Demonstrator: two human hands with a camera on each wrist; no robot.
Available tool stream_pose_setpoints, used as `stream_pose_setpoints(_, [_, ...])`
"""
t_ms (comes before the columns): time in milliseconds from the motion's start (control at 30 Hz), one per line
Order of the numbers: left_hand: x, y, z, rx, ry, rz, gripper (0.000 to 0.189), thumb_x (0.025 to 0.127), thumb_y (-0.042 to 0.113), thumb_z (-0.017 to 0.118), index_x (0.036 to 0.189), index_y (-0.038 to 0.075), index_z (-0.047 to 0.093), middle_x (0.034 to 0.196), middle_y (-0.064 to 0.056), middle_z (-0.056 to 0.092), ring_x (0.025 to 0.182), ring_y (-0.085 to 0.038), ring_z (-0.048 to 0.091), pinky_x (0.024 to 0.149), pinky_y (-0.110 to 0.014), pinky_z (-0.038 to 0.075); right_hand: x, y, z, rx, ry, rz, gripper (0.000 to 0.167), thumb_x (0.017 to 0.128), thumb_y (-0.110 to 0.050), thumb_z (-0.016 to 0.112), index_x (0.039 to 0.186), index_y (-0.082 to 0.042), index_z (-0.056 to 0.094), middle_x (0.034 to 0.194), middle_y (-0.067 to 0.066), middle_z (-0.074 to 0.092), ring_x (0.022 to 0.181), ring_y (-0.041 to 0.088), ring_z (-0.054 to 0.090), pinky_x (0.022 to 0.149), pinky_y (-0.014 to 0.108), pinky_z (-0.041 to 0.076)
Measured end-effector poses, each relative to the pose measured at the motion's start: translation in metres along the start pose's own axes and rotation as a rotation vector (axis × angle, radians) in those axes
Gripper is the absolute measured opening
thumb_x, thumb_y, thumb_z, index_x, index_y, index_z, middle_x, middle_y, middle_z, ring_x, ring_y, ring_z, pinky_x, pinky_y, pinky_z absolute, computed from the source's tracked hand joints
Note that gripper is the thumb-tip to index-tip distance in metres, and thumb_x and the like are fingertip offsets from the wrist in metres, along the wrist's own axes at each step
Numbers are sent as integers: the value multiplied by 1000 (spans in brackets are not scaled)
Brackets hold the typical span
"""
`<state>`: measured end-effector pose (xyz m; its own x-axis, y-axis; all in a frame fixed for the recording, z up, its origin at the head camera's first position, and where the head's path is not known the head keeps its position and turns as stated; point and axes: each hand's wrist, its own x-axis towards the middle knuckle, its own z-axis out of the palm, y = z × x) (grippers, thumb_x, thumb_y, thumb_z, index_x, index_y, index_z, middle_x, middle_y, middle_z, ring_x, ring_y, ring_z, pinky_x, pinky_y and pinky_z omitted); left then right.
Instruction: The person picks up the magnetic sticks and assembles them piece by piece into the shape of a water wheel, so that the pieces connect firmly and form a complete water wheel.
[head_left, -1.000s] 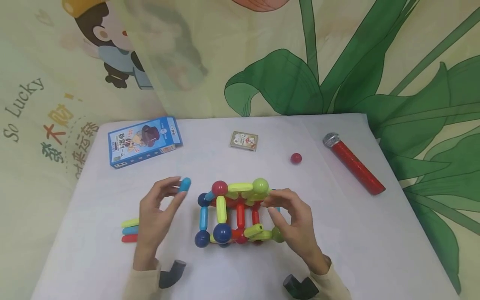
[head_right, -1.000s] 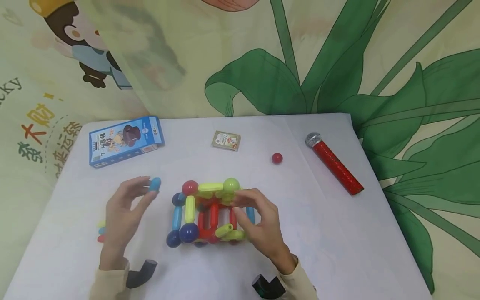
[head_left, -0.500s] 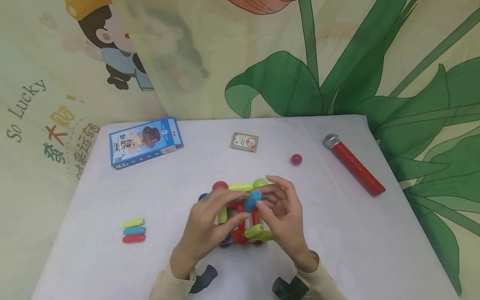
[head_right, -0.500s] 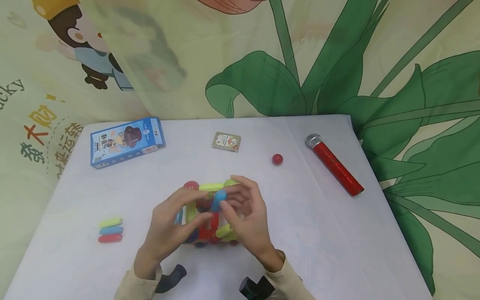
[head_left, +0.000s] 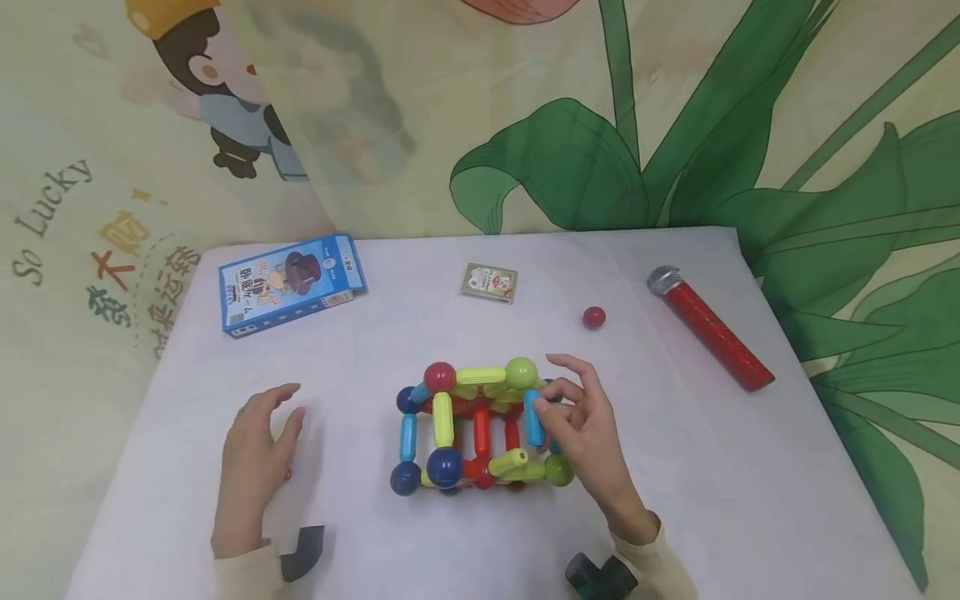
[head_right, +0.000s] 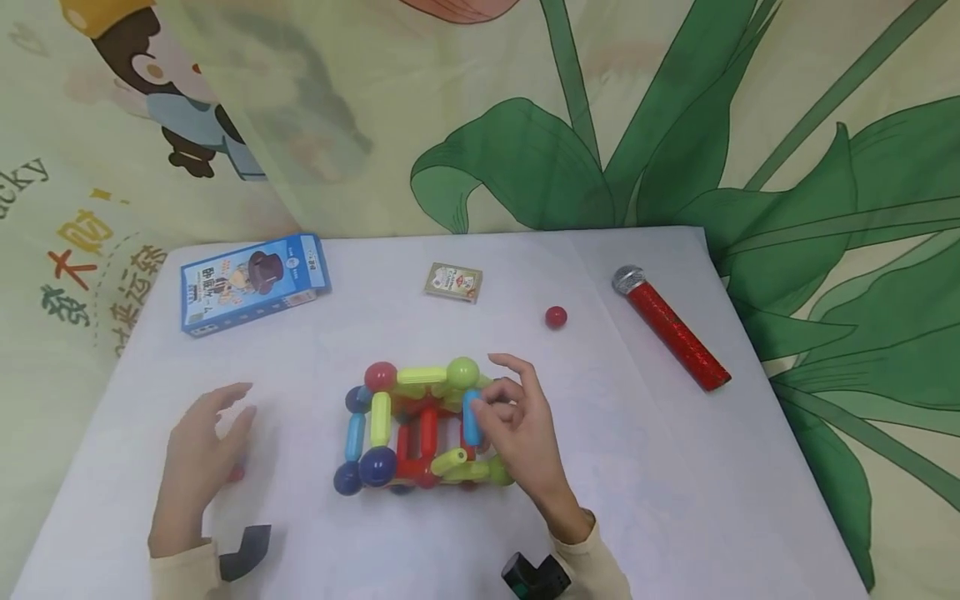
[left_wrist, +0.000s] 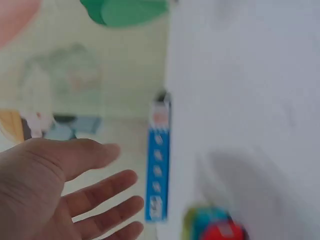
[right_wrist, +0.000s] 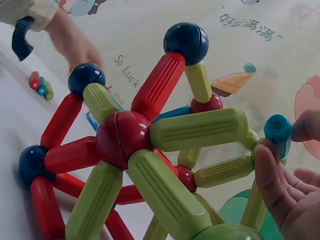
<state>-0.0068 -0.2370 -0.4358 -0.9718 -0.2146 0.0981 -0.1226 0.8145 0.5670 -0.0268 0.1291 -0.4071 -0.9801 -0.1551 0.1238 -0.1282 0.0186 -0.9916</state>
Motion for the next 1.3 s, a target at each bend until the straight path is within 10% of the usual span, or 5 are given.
stream_pose_setpoints(233, [-8,-42,-9,127,-188,-152,42,90,9,58,129,-3,48,124,-33,49,113,-51,45,92,-66,37,6,2,1,20,-10,5,45,94,0,55,136,-3,38,81,9,57,53,22,60,53,28,55])
stream_pose_setpoints(900, [-4,-52,-1,50,-137,-175,40,89,1,59,128,-1,50,118,-27,56,107,-42,52,90,-57,43,3,14,-25,-84,150,-42,31,100,-5,45,131,-2,45,82,10,62,60,17,61,59,29,57])
stream_pose_setpoints(1000, [-1,-32,2,-65,-18,-152,38,91,5,62,128,3,54,115,-18,61,101,-25,58,89,-35,49,2,13,-26,-78,194,-101,31,98,-1,47,129,2,46,83,8,62,63,15,63,61,26,57])
stream_pose_setpoints(1133, [1,25,6,-352,96,50,37,88,3,67,124,4,58,109,-11,66,90,-1,58,81,-9,45,0,8,-23,-53,260,-253,32,93,9,49,125,11,46,87,8,61,73,12,66,68,21,56])
stream_pose_setpoints(1300, [-7,101,9,-575,-2,411,44,79,-7,72,120,3,60,107,-7,67,91,-5,62,85,-16,49,-2,-3,-12,-59,223,-442,33,87,15,51,120,17,46,93,11,60,84,13,65,76,20,55])
